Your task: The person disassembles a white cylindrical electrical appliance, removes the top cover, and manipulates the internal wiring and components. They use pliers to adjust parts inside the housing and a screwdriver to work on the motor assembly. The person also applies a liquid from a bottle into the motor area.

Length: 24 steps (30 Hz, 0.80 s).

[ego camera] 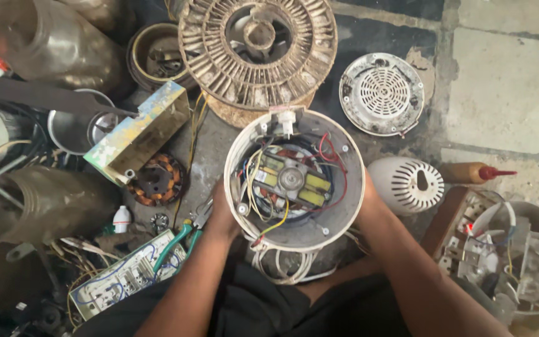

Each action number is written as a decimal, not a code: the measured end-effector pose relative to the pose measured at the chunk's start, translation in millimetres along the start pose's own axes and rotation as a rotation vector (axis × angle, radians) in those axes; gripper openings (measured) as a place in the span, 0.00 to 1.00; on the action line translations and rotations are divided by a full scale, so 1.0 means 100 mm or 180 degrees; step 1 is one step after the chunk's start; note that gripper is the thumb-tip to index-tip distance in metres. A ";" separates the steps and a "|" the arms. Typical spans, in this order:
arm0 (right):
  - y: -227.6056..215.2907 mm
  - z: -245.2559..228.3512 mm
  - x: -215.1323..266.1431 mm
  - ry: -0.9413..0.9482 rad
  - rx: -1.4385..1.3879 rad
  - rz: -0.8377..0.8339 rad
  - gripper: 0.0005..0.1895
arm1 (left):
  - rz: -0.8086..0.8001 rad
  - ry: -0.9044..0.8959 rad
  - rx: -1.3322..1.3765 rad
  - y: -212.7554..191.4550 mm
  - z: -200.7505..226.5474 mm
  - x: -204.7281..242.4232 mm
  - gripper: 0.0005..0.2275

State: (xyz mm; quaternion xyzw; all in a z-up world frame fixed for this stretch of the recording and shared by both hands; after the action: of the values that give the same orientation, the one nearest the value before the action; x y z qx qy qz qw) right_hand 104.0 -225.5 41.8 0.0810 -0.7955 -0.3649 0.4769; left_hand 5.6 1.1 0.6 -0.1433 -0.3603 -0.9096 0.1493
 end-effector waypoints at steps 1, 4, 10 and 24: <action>-0.01 0.00 0.02 0.0034 -0.0010 0.0046 0.26 | -0.0097 0.0077 0.0114 0.02 0.01 0.03 0.12; -0.07 -0.03 0.02 0.0077 -0.0049 0.0148 0.26 | -0.0066 0.0290 -0.0427 0.08 0.06 0.09 0.13; -0.16 -0.06 0.09 0.0113 -0.0513 -0.1090 0.25 | -0.0242 0.0346 -0.0409 0.18 0.18 0.20 0.14; -0.01 -0.05 0.16 -0.0349 0.0127 0.0344 0.25 | -0.0541 0.0198 -0.0487 0.25 0.19 0.21 0.15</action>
State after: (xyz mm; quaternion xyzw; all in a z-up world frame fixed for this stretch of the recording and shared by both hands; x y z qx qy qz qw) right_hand 99.3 -236.0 54.0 0.0273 -0.8308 -0.3266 0.4500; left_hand -1.7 -6.4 37.1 -0.0948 -0.2959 -0.9478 0.0714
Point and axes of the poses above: each hand's wrist, its own x-axis away from the middle knuckle, its own y-axis out of the palm, z = x × y, the point moved 1 cm from there along -x, towards the middle knuckle, and after that the axes turned 2 degrees about z, right-handed, at the moved point
